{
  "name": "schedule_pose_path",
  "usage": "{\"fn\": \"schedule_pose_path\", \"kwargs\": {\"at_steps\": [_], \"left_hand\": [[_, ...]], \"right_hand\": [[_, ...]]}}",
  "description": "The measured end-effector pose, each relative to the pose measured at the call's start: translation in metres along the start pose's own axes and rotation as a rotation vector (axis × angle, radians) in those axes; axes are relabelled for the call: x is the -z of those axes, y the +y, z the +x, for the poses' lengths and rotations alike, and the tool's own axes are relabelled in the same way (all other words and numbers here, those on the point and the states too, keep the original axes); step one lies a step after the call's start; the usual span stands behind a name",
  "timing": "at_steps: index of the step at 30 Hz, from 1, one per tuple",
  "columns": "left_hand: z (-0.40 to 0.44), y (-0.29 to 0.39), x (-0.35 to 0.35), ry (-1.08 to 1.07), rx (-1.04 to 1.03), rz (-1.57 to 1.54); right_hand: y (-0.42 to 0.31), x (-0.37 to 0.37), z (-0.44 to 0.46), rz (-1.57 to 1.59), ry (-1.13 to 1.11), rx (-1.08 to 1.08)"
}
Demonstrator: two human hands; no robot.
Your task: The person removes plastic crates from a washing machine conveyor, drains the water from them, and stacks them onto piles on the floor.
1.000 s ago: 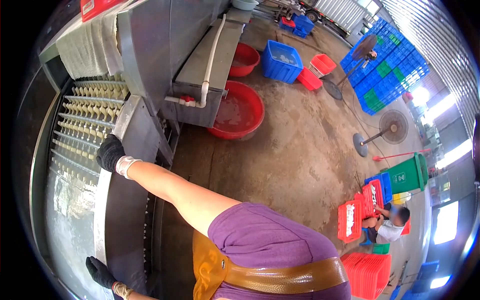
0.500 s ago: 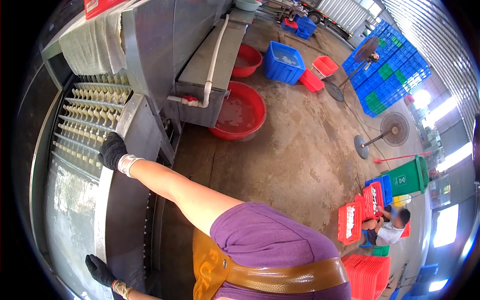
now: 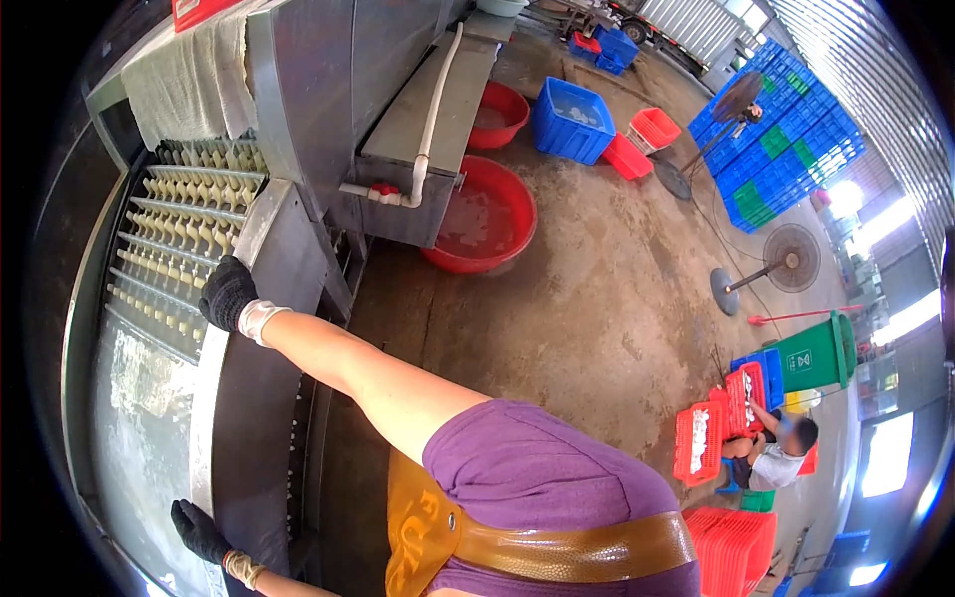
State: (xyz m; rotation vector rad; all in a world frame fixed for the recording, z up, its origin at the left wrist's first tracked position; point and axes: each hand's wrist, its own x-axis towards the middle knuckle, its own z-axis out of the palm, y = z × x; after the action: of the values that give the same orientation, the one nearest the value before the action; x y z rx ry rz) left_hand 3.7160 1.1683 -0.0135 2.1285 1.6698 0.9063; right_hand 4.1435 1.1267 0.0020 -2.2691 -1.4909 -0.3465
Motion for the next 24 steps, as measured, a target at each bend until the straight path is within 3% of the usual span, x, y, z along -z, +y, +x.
{"fn": "schedule_pose_path", "kwargs": {"at_steps": [4, 7, 14, 24], "left_hand": [[0.003, -0.002, -0.004, 0.003, 0.028, -0.058], [0.006, -0.003, -0.007, 0.005, 0.029, -0.070], [0.005, 0.015, -0.007, 0.018, -0.002, -0.002], [0.009, 0.022, -0.012, 0.023, 0.002, -0.007]], "right_hand": [[0.002, -0.011, 0.005, 0.000, -0.019, 0.023], [0.004, -0.010, 0.005, -0.030, 0.114, 0.012], [0.008, -0.002, 0.011, 0.004, -0.031, 0.004], [0.018, -0.010, 0.013, 0.084, 0.137, 0.027]]}}
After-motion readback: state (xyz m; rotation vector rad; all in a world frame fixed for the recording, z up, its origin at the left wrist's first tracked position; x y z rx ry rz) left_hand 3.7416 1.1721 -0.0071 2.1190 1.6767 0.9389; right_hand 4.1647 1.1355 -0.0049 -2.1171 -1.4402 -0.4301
